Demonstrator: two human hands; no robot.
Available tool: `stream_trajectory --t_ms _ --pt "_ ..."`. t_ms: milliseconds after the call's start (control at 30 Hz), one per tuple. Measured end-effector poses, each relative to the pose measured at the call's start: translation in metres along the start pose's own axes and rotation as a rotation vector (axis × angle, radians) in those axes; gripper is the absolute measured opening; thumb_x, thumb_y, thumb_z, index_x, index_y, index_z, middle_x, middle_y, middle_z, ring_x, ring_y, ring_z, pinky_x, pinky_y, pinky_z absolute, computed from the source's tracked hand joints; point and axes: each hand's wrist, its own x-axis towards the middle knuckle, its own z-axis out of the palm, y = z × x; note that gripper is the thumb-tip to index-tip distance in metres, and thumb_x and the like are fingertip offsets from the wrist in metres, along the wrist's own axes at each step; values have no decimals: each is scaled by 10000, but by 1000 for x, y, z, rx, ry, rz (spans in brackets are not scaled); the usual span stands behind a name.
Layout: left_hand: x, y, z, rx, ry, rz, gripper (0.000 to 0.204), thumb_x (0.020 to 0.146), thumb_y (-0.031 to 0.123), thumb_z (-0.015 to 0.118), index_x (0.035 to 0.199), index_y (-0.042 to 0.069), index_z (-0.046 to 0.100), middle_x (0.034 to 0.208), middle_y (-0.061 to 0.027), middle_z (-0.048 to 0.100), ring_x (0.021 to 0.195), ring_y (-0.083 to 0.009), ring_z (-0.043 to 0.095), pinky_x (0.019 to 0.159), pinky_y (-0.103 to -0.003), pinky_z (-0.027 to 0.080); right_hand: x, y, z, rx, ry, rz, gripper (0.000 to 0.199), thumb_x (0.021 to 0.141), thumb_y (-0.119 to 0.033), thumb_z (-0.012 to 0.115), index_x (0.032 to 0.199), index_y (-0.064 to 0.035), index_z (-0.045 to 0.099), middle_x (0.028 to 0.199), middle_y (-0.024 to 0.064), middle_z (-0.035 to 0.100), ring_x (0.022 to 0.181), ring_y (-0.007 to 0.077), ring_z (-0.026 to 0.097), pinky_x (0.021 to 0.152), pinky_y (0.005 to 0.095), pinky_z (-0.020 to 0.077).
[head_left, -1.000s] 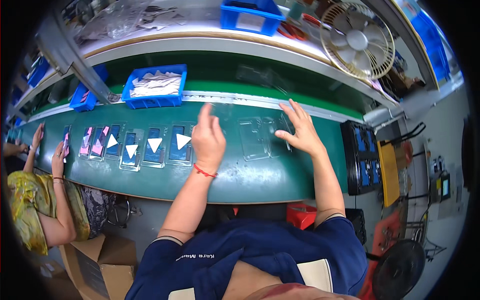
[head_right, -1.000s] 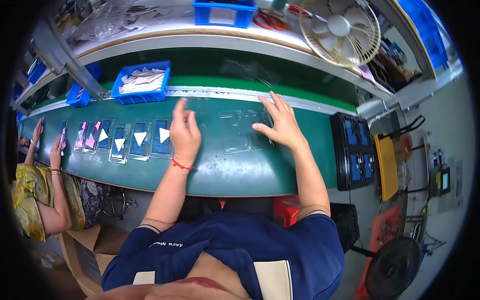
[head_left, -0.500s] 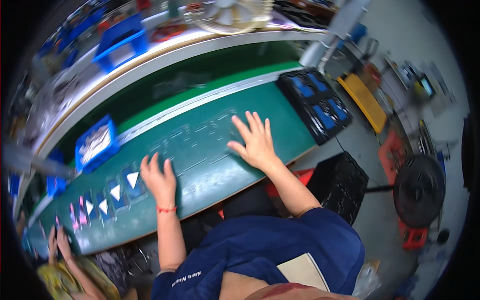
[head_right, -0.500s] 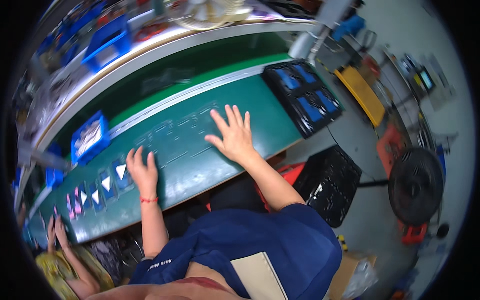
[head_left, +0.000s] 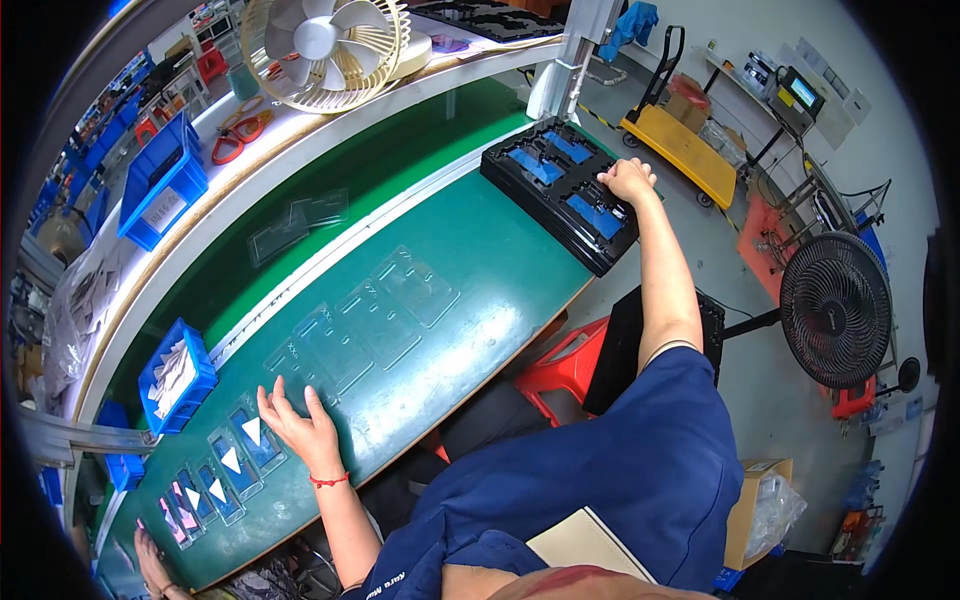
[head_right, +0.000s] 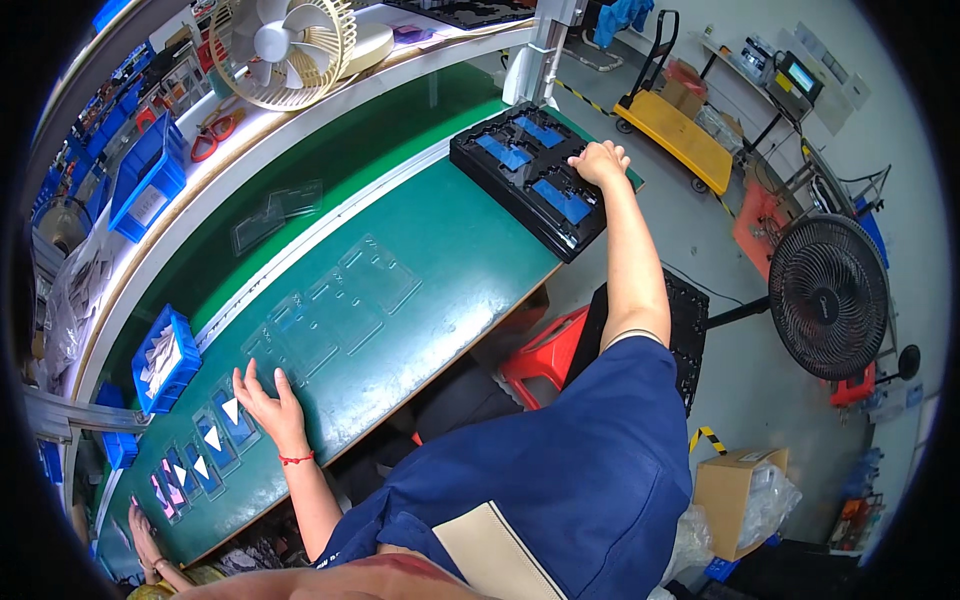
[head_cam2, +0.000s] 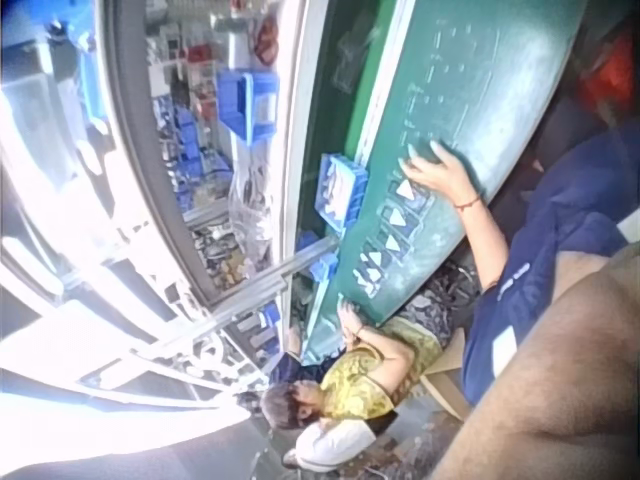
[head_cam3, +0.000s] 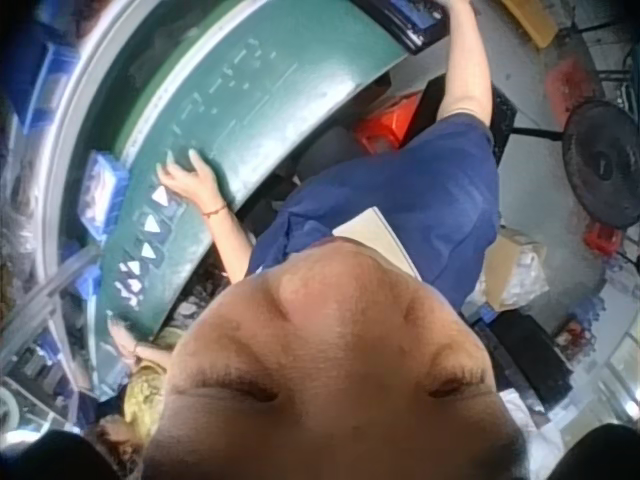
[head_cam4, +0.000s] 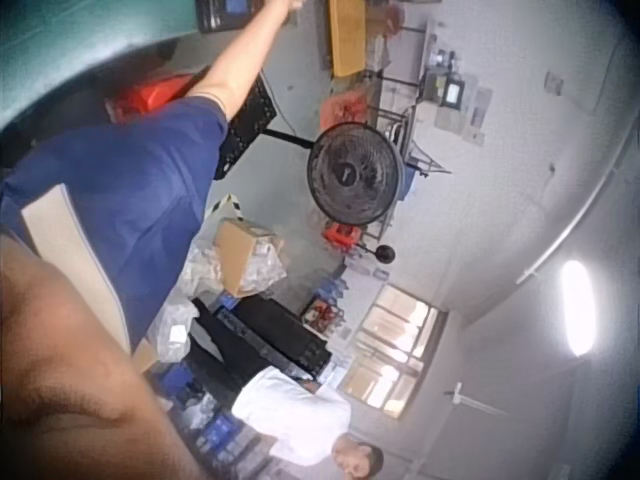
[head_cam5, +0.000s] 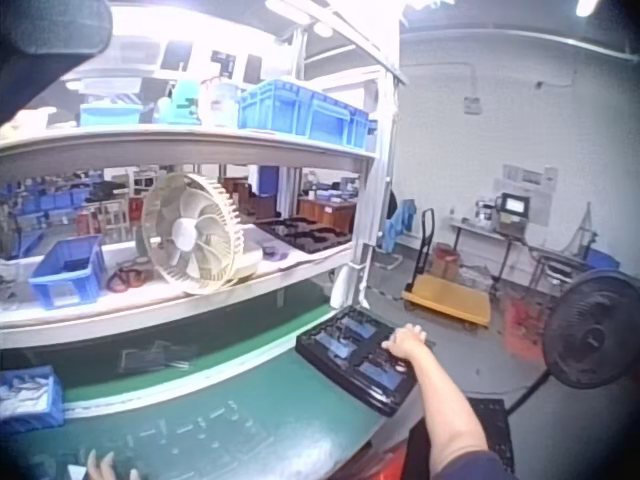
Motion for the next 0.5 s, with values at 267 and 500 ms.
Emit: stream_trajectory --t_ms 267,500 --pt "1 3 -4 -7 -9 -1 382 824 117 642 1179 1 562 1358 -221 344 1191 -373 432 981 -448 378 -9 -4 -9 -77 45 -84 363 803 -366 688 1053 -103 675 1128 121 626 1128 303 529 925 444 373" --pt "-1 -1 -2 -60 -12 -17 361 811 96 643 1157 20 577 1359 -216 344 1166 -371 444 971 -453 384 -22 -12 -22 57 218 -115 324 839 -360 638 978 -71 686 1001 188 653 993 334 609 829 458 460"
